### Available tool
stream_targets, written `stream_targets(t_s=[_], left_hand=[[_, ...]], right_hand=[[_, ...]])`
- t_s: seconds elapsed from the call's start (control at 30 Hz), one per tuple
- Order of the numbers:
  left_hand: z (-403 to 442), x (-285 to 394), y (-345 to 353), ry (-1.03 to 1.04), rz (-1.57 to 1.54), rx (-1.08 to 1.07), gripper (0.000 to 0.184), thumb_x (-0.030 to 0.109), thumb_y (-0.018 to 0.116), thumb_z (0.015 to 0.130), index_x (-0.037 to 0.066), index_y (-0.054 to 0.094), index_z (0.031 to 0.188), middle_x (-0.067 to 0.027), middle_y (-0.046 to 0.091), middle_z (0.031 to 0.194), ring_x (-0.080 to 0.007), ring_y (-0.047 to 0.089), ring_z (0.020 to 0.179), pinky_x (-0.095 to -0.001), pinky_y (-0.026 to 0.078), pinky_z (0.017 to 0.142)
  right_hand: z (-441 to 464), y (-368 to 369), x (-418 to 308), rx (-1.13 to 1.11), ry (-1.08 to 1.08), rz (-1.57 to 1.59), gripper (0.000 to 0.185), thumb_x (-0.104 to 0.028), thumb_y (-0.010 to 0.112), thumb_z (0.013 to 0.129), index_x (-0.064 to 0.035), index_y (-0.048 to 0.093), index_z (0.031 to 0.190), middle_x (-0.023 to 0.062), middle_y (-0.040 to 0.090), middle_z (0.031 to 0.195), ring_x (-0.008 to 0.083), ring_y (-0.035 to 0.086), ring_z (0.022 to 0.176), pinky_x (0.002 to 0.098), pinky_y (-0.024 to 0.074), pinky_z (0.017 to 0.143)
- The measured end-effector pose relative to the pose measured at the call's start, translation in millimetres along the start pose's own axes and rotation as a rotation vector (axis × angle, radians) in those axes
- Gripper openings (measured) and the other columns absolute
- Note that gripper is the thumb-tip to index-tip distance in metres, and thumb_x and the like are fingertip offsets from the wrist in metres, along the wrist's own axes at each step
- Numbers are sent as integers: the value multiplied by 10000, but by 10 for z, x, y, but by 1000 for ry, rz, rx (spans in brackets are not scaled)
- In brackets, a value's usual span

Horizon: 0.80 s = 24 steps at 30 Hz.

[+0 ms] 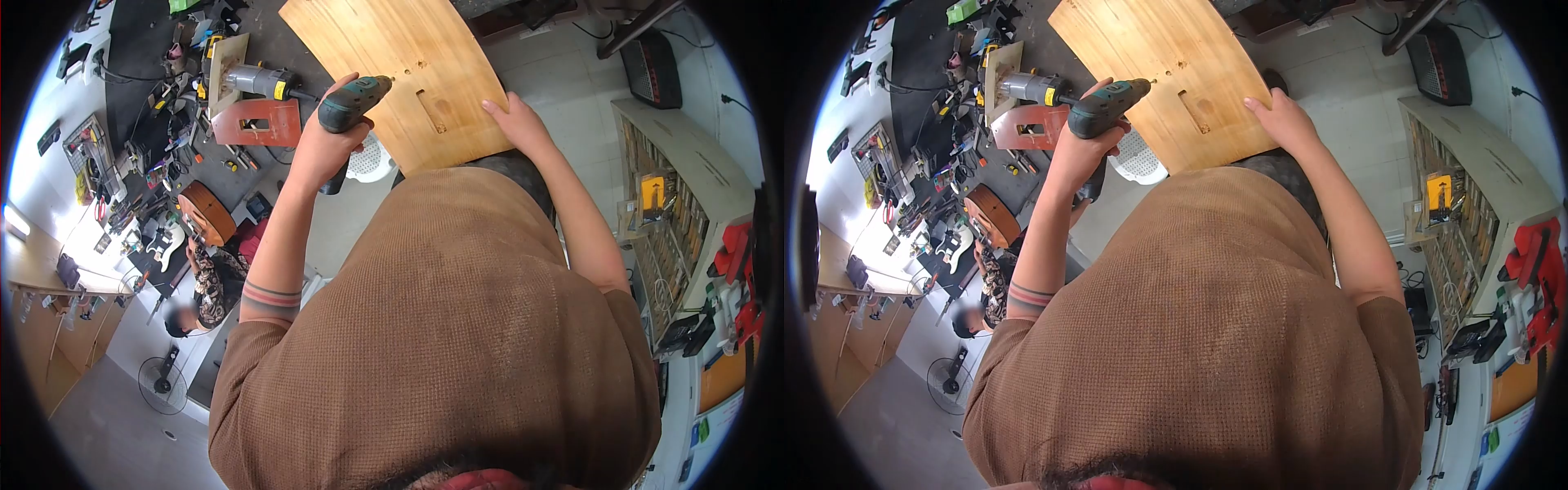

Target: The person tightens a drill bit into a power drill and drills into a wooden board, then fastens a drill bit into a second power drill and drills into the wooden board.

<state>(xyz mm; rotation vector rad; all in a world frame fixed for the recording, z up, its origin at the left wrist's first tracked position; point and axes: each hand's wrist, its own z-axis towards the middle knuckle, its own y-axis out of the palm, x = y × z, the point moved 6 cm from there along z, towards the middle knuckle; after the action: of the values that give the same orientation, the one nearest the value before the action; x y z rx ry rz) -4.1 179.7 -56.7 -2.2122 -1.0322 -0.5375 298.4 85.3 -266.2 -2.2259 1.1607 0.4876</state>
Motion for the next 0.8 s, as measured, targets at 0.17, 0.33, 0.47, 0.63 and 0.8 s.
stream_targets(t_s=[0.17, 0.33, 0.47, 0.63, 0.8], left_hand=[[9, 25, 9, 3, 21, 17, 756, -4, 739, 946, 63, 514, 1664, -50, 720, 1091, -98, 649, 791, -289, 580, 690], [31, 31, -6, 11, 21, 24, 725, 4, 760, 958, 50, 537, 1646, -19, 693, 1055, -80, 637, 769, -277, 557, 656], [15, 60, 4, 16, 33, 26, 722, -1, 746, 957, 52, 536, 1646, -17, 694, 1056, -77, 631, 750, -274, 551, 646], [3, 76, 12, 12, 42, 35, 725, -15, 723, 950, 61, 538, 1646, -25, 698, 1070, -87, 629, 746, -285, 555, 660], [17, 62, 5, 3, 34, 19, 720, -26, 702, 945, 67, 538, 1639, -48, 725, 1115, -99, 639, 763, -294, 567, 671]], right_hand=[[-3, -1, -3, -4, 18, -13, 728, -637, 625, 1082, 56, 659, 1304, 319, 750, 1319, 467, 724, 1255, 528, 565, 1064], [-13, -14, -15, 5, 18, -26, 730, -639, 624, 1080, 53, 658, 1308, 317, 747, 1329, 468, 720, 1265, 531, 564, 1070], [-3, -1, -14, 1, 17, -31, 738, -642, 620, 1081, 54, 656, 1323, 319, 745, 1336, 469, 716, 1274, 529, 562, 1077], [-8, -8, -15, -14, 38, -26, 742, -639, 615, 1085, 53, 654, 1347, 316, 741, 1351, 464, 714, 1283, 525, 559, 1085], [-9, 2, -20, -37, 51, -12, 745, -636, 608, 1088, 50, 650, 1374, 312, 736, 1368, 454, 713, 1293, 521, 556, 1093]])
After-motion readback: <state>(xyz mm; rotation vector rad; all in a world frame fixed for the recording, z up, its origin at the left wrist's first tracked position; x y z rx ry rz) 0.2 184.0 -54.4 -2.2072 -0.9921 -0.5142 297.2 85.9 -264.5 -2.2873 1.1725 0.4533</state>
